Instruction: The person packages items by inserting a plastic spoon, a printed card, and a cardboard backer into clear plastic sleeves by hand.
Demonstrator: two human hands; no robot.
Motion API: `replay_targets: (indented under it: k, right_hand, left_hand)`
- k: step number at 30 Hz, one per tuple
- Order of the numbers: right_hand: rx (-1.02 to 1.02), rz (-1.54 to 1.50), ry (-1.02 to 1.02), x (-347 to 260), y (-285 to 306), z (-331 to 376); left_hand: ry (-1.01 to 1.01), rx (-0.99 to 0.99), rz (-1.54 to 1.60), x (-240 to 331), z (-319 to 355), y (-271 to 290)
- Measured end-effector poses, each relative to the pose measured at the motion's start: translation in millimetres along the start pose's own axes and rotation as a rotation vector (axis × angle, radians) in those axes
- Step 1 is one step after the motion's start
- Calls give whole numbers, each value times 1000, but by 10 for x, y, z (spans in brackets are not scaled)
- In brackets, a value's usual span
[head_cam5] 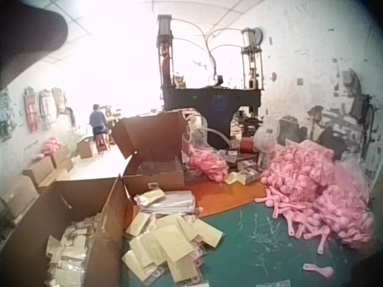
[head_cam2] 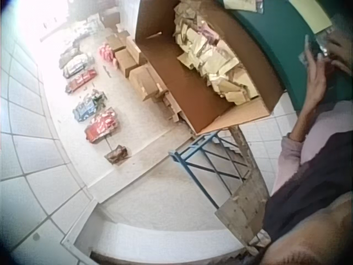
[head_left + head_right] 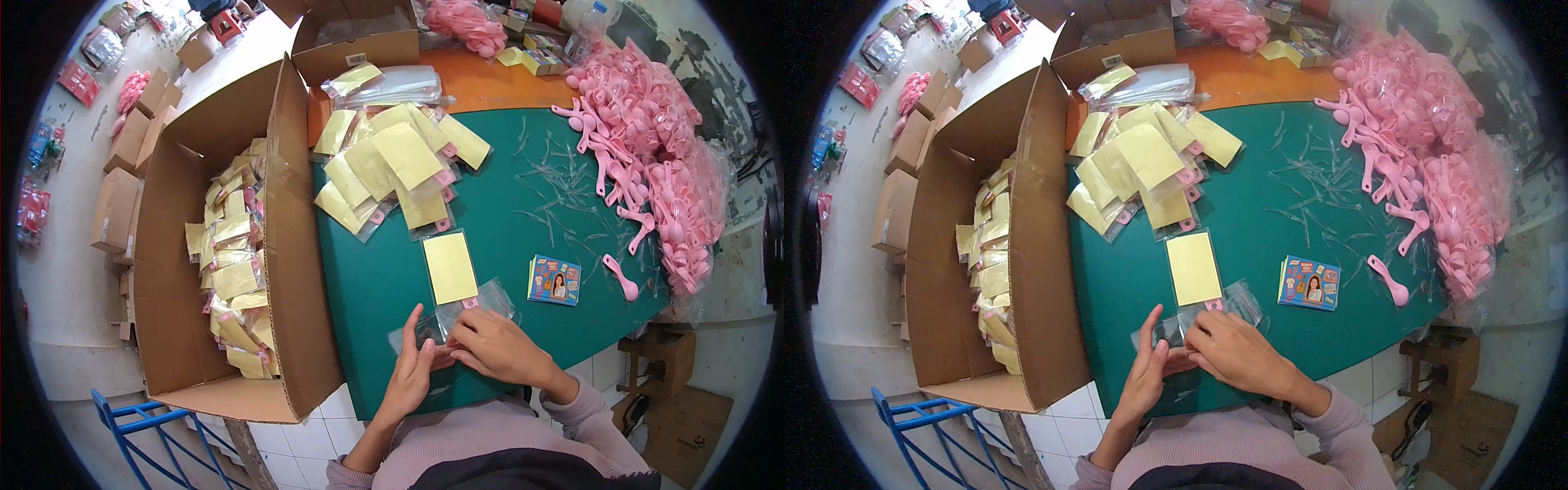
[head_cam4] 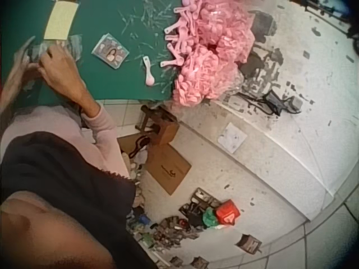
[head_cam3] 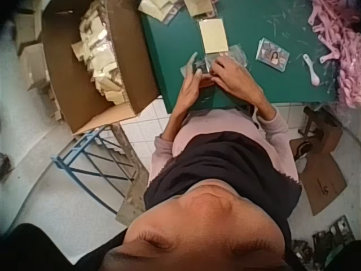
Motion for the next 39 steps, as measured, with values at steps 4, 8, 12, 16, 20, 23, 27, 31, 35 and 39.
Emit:
replay_targets:
  k: [4, 8, 12, 16, 20, 23, 27, 31, 35, 39]
  right_hand:
    - [17, 41, 35, -29, -13, -13]
    - [34, 140, 152, -58, -80, -11]
    - [-44, 151, 294, -80, -29, -15]
    - [-325, -581, 256, 124, 450, -38]
    - [320, -407, -265, 981, 1525, 15]
    - [515, 124, -289, 1060, 1405, 124]
    - [234, 49, -57, 380, 790, 62]
    - [181, -178, -103, 180, 152, 133]
    - [310, -317, -116, 245, 221, 167]
    - [220, -460, -131, 271, 220, 142]
  left_hand:
    - [-45, 22, -21, -12, 26, 14]
    - [-32, 52, 94, -65, -67, 54]
    - [-105, 71, -2, -33, -125, 59]
    - [-97, 143, 100, 26, -102, 98]
    - [-104, 1, -26, 51, -121, 62]
    - [-92, 25, 13, 69, -143, 66]
    - [-140, 39, 34, 29, -126, 45]
    - [-187, -87, 140, 57, -92, 0]
    - [-151, -119, 135, 191, -39, 59]
    - [-197, 69, -409, 186, -87, 54]
Point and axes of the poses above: each hand's wrist, its own z-axis away from the middle knuckle, its own y-axis out of the back of the hand, x = y × z, the point moved 3 cm from there along -z, towards the middle knuckle, and after that the axes turned 2 degrees about -z, right-handed, at the moved point
